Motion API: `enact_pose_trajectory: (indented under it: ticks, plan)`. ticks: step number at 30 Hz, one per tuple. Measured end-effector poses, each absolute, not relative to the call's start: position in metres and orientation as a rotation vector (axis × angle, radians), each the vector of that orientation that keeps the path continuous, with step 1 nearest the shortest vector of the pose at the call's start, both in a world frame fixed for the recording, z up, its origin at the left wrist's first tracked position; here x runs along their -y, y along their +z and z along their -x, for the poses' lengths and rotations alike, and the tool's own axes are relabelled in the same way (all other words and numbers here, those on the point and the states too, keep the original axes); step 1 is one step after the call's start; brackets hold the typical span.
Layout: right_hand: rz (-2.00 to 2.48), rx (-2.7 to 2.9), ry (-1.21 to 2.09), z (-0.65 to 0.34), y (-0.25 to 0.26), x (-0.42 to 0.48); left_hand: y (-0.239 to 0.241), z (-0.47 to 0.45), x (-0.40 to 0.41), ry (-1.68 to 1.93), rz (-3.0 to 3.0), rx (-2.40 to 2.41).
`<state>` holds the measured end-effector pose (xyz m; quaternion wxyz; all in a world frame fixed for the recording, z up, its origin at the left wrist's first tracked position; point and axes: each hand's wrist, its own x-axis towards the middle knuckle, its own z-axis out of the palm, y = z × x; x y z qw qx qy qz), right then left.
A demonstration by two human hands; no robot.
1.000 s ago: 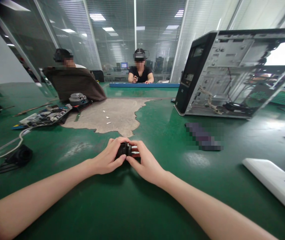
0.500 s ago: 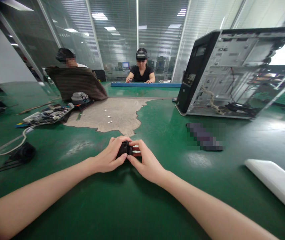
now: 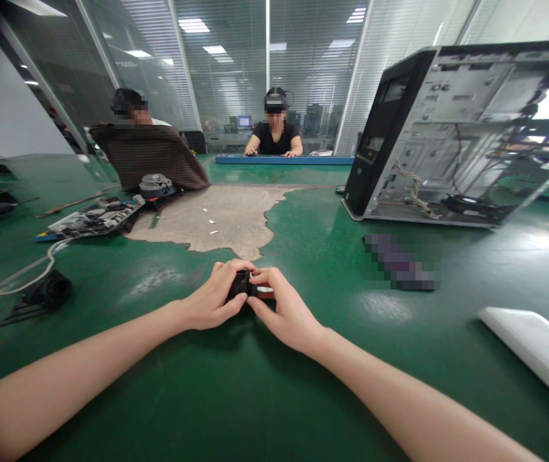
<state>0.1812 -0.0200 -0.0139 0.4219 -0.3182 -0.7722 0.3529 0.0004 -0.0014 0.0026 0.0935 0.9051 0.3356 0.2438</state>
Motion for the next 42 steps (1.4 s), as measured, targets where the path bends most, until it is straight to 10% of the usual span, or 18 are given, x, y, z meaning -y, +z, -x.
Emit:
enact_pose_trajectory:
  ticks: [42]
  plan:
    - [1.367, 2.007, 0.387, -0.195, -0.018, 0.017, -0.014, 0.001, -0.019, 0.766, -2.318, -1.345]
